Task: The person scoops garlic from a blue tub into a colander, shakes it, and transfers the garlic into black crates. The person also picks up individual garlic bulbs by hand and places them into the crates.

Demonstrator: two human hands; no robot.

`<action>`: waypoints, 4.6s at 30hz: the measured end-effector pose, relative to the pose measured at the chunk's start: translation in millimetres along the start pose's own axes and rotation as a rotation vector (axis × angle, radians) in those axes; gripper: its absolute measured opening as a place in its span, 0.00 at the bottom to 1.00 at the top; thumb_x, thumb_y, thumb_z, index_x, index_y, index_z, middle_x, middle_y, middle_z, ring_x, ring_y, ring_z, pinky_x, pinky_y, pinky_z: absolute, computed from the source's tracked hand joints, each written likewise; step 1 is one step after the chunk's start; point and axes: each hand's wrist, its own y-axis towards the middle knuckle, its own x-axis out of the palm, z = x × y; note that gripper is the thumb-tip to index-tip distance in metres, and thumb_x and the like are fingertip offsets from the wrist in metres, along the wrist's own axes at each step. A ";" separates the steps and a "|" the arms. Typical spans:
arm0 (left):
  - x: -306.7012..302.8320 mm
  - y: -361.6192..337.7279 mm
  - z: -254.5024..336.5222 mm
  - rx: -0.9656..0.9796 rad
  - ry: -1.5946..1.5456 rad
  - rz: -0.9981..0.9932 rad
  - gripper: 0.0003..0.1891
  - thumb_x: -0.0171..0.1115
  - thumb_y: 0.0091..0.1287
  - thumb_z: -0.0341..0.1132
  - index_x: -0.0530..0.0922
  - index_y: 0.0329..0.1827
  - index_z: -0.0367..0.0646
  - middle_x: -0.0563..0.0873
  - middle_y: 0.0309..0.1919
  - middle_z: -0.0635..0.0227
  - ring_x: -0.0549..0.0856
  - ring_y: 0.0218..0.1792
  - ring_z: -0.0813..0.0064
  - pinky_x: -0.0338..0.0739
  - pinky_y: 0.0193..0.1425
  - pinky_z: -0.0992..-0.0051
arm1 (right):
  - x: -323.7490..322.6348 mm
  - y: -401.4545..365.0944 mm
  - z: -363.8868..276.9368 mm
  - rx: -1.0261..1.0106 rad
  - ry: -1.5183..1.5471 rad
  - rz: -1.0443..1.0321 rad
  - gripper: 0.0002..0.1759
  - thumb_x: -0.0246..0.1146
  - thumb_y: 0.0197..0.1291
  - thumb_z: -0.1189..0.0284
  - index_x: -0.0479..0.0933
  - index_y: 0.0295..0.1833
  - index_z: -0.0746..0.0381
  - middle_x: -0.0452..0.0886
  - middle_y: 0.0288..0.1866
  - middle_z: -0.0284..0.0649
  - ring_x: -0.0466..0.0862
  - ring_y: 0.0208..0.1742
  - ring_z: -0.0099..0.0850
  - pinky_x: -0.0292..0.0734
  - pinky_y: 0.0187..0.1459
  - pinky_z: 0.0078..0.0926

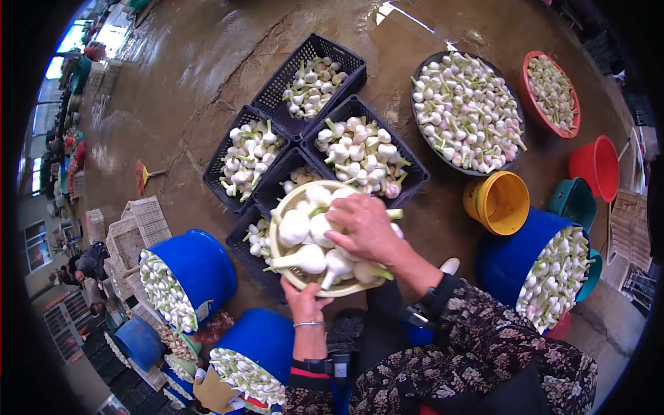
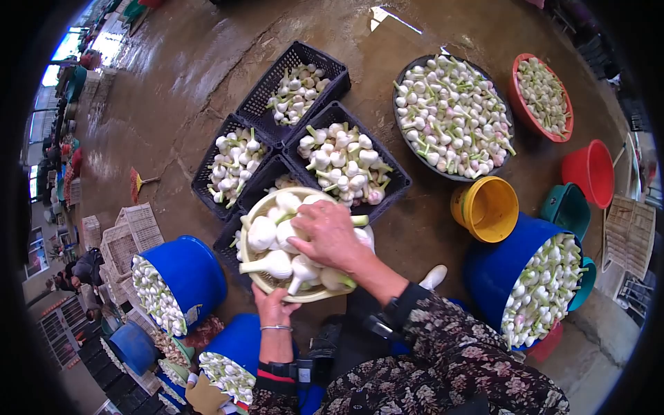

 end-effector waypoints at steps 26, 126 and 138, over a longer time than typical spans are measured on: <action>-51.4 172.0 -8.7 -0.366 0.573 0.296 0.40 0.64 0.55 0.37 0.53 0.70 0.50 0.78 0.48 0.50 0.83 0.23 0.59 0.78 0.13 0.69 | 223.8 -31.7 50.1 0.008 0.462 -0.580 0.12 0.61 0.52 0.62 0.77 0.31 0.61 0.80 0.27 0.48 0.81 0.33 0.50 0.74 0.35 0.49; 428.6 -215.9 -550.8 0.441 1.396 -1.098 0.63 0.70 0.39 0.27 0.34 0.76 0.53 0.66 0.58 0.36 0.73 0.54 0.49 0.76 0.55 0.63 | -146.1 -669.2 385.5 1.096 0.682 1.393 0.55 0.67 0.52 0.61 0.40 0.75 0.68 0.51 0.74 0.58 0.54 0.75 0.44 0.49 0.73 0.35; 437.5 -292.1 -525.2 0.672 1.929 -0.759 0.58 0.71 0.49 0.52 0.38 0.76 0.54 0.61 0.60 0.25 0.74 0.56 0.36 0.72 0.60 0.56 | -247.6 -741.9 341.6 1.395 0.048 1.133 0.37 0.65 0.55 0.60 0.61 0.69 0.55 0.62 0.69 0.56 0.65 0.69 0.49 0.63 0.66 0.40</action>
